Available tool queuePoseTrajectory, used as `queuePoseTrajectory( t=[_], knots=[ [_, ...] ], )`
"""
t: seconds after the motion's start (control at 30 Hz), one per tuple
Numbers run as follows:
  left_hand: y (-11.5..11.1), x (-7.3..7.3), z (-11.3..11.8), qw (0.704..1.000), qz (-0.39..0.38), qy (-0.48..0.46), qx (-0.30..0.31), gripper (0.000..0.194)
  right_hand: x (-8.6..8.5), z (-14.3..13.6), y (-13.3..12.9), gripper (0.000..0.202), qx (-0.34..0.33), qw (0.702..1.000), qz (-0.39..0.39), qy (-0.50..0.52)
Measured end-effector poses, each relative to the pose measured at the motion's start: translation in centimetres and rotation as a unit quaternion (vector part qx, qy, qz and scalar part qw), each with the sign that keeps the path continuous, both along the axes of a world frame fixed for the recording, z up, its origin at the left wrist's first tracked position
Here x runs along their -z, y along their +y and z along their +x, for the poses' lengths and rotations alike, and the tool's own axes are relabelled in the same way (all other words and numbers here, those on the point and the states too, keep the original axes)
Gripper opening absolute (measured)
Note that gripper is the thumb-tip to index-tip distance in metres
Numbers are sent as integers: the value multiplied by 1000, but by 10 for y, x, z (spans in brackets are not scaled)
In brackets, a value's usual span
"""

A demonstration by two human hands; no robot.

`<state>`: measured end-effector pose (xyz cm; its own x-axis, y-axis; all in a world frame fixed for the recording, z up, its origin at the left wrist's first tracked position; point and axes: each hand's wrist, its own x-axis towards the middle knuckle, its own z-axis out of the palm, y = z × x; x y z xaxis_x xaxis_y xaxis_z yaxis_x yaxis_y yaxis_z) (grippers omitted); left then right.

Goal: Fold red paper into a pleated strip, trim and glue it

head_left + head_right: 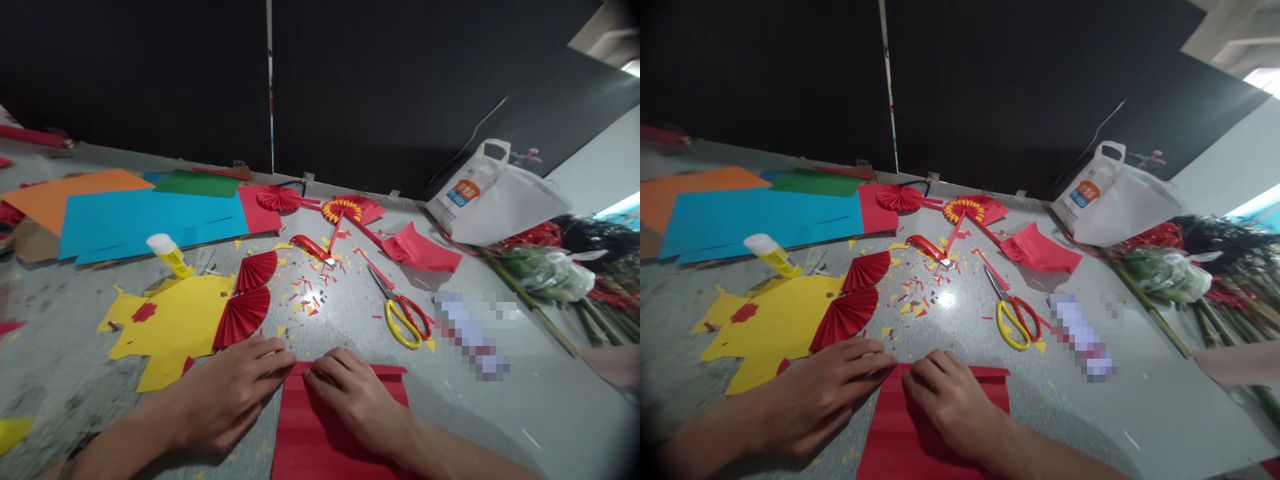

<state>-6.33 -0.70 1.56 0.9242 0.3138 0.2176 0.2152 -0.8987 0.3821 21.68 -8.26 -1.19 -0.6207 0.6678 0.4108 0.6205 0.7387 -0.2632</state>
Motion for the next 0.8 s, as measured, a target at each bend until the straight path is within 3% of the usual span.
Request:
queuePoseTrajectory(
  t=[0.37,0.8],
  knots=[
    [3,-15,-1,995,-88,-37,10,41,-1,4,-2,25,-7,1000,-9,-19],
    [-1,-16,4,998,-59,-16,-12,33,-8,1,2,33,-36,999,36,-17]
  ],
)
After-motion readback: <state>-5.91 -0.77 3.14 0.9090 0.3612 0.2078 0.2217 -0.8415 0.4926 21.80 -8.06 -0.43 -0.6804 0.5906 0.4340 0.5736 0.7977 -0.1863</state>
